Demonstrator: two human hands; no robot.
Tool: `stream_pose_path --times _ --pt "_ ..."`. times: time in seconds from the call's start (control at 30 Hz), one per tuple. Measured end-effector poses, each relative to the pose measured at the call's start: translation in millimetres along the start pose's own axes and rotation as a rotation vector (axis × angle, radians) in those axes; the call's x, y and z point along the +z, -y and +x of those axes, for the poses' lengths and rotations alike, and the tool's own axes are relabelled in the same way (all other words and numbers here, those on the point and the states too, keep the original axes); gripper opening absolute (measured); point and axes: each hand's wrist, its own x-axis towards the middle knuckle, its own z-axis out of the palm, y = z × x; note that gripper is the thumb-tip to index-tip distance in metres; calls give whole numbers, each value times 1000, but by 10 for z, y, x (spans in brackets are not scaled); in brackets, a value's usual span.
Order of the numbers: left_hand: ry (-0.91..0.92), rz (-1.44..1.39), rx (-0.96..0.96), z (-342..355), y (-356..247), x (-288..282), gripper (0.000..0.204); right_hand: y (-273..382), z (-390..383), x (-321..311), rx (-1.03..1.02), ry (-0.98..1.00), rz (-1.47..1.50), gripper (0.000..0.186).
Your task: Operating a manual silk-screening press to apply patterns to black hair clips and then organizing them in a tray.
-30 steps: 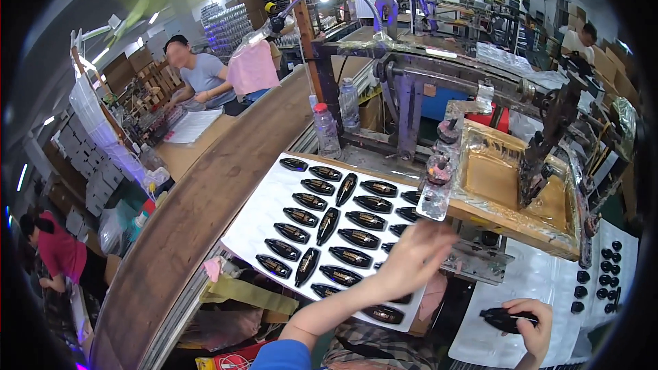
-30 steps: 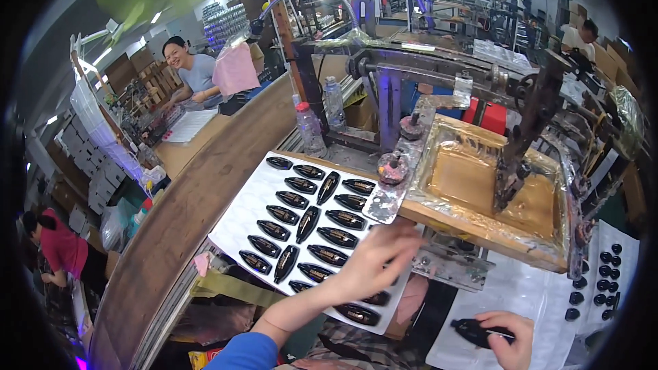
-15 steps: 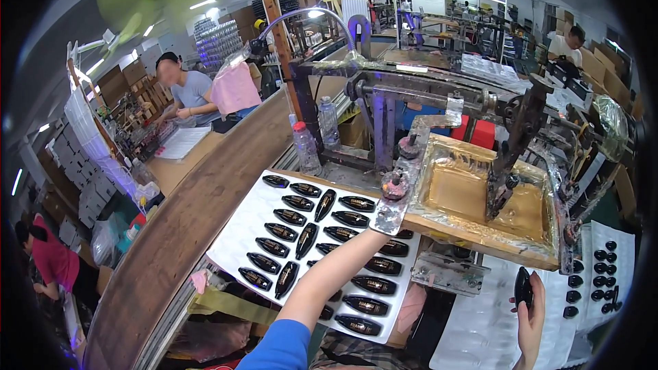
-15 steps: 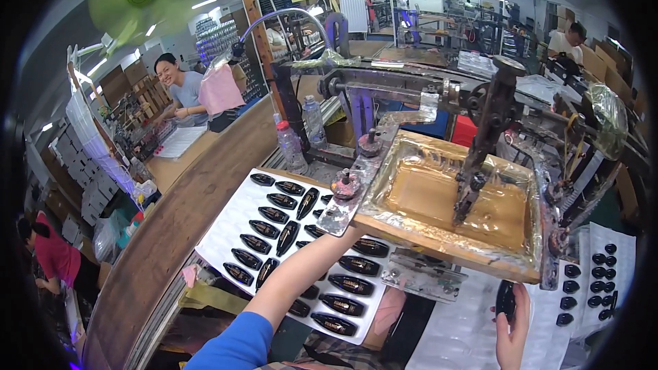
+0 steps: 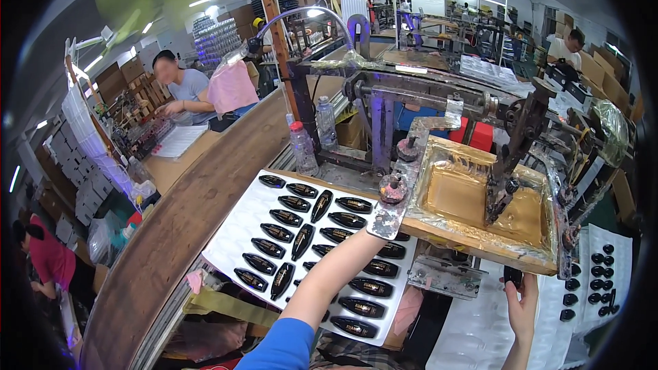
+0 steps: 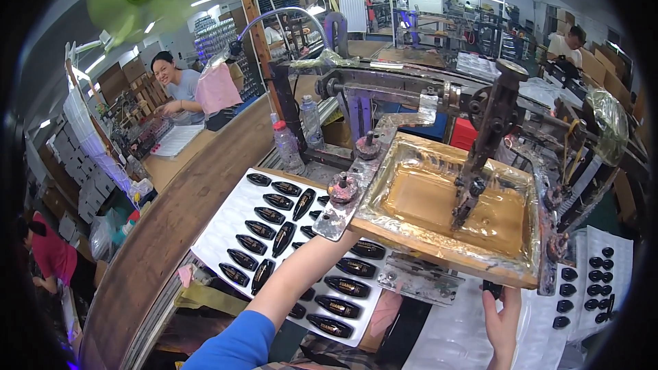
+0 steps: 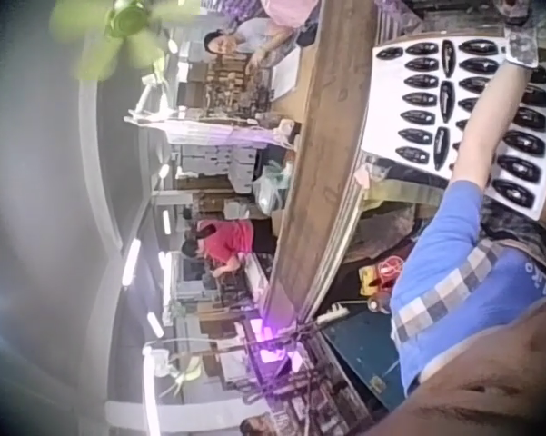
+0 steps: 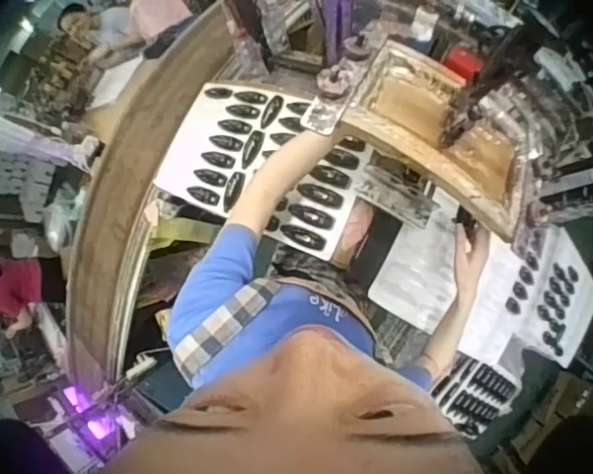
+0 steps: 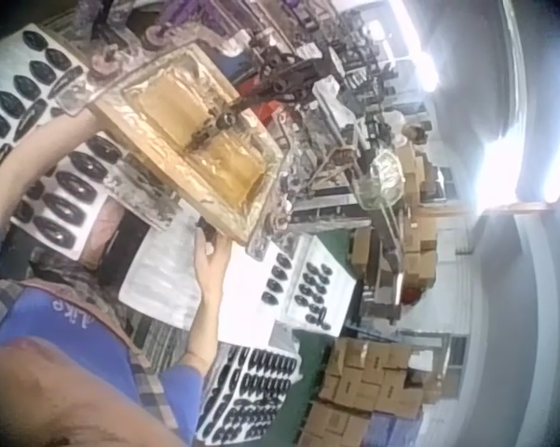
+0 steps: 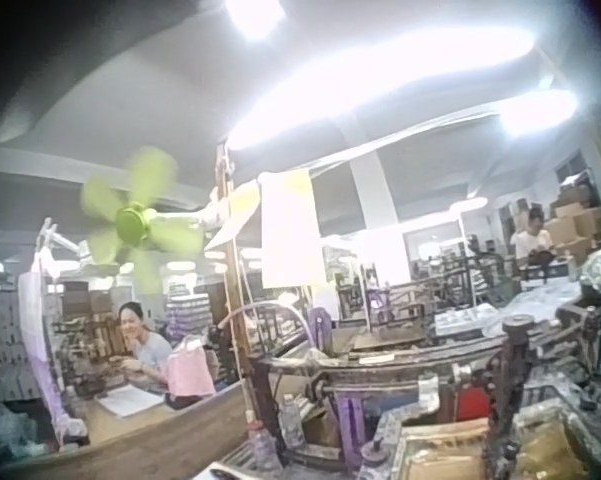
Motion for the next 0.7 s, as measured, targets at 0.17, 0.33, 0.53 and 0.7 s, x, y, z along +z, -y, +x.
stream_pose_path --times 0.17,0.33,0.53,0.7 --pt "-14 -126 -102 43 44 -7 17 -21 124 106 60 -1 18 37" --pt "-24 -255 -204 196 7 -107 17 74 227 283 -72 -29 -161 35" --pt "-97 -274 -329 -374 39 -965 24 490 414 629 -43 180 -245 41" --pt "-395 -30 -532 -1137 94 -2043 21 453 524 734 6 269 -287 42"
